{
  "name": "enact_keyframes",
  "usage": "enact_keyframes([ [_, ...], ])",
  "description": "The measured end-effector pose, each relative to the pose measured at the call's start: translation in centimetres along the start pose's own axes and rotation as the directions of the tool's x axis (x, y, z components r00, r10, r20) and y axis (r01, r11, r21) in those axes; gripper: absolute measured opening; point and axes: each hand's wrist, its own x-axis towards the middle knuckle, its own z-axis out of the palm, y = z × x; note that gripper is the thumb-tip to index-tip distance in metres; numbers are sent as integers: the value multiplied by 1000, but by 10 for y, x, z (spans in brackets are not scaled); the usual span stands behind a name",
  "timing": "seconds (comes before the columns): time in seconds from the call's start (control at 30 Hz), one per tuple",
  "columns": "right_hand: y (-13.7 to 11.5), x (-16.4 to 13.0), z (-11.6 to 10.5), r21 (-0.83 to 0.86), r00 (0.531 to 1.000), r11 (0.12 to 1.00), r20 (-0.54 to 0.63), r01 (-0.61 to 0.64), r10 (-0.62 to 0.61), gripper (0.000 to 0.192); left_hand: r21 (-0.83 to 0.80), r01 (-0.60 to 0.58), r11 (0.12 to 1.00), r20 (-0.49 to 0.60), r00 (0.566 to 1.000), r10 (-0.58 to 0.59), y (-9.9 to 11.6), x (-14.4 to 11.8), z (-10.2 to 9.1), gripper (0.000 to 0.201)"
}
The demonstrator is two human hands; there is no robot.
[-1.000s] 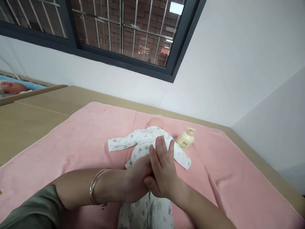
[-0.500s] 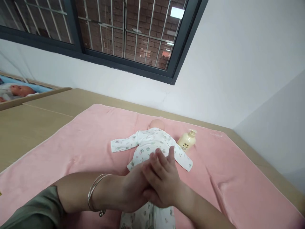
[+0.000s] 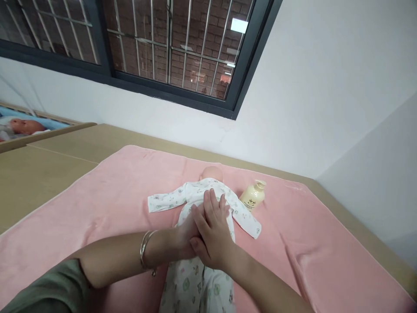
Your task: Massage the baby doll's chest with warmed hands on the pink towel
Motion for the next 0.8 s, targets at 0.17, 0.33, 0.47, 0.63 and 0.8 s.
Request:
enact_keyframes([
  [0.17, 6, 2, -14, -64, 995, 993, 46, 94, -92, 82, -88, 162, 983, 78, 985, -156, 1, -22, 14, 55],
  [0.33, 34, 7, -30, -129, 989, 991, 150, 21, -1, 85, -25, -32, 999, 51, 998, 33, 12, -17, 15, 48],
  [0.47, 63, 6, -26, -35, 951, 953, 53, -302, 304, 68, -71, -107, 992, 29, 994, 110, 11, 4, -4, 64],
  [0.63, 82, 3, 1, 155, 808, 794, 151, -589, 570, 57, 465, -327, 823, -154, 885, 439, 1, 52, -54, 59],
  [0.8, 73, 2, 30, 75, 839, 863, 292, -499, 460, 47, 756, -246, 606, -148, 838, 525, -16, 76, -84, 57],
])
